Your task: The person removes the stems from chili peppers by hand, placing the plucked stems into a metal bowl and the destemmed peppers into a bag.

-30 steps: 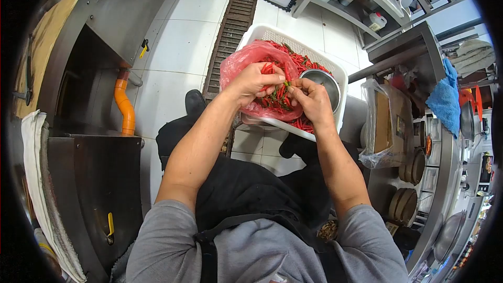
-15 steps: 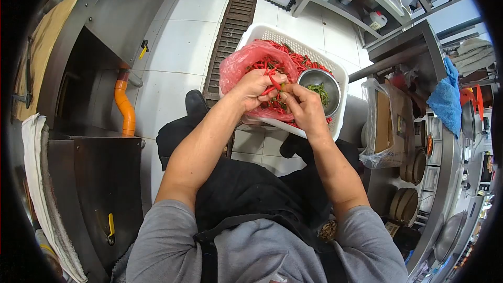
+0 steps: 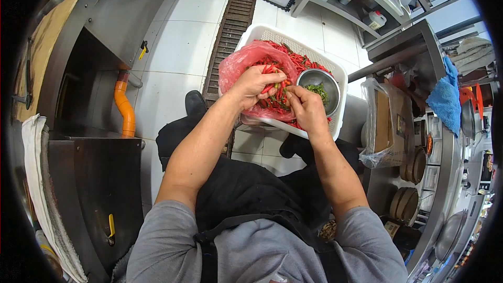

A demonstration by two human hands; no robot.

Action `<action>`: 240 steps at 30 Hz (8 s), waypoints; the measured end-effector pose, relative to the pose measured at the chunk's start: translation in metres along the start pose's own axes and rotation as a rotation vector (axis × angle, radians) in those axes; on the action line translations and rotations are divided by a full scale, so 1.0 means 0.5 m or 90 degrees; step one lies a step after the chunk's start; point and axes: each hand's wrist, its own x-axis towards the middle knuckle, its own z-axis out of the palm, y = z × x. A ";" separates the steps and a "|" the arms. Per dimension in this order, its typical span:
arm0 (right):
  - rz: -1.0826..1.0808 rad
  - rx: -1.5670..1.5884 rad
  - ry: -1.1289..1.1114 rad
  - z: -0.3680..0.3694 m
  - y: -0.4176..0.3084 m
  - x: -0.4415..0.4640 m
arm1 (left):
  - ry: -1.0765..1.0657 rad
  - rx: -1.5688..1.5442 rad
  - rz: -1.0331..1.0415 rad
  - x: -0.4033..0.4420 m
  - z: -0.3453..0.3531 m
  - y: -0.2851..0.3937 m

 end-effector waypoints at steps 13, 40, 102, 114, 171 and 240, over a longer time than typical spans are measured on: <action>-0.079 -0.136 0.168 -0.102 0.062 0.000 | 0.051 -0.119 0.130 -0.024 -0.032 0.075; 0.013 0.326 0.202 -0.027 -0.013 0.073 | 0.016 0.100 -0.032 -0.005 -0.005 0.011; -0.115 -0.340 0.011 0.038 0.055 0.080 | 0.050 -0.139 0.130 -0.014 -0.032 0.048; 0.084 0.245 0.017 -0.041 0.037 0.055 | 0.035 0.017 0.058 0.003 -0.014 0.004; 0.063 0.317 0.056 -0.008 0.025 0.018 | -0.037 -0.150 -0.008 0.014 0.005 -0.032; 0.076 0.510 0.024 -0.015 0.048 0.013 | -0.137 -0.181 0.015 0.020 0.011 -0.042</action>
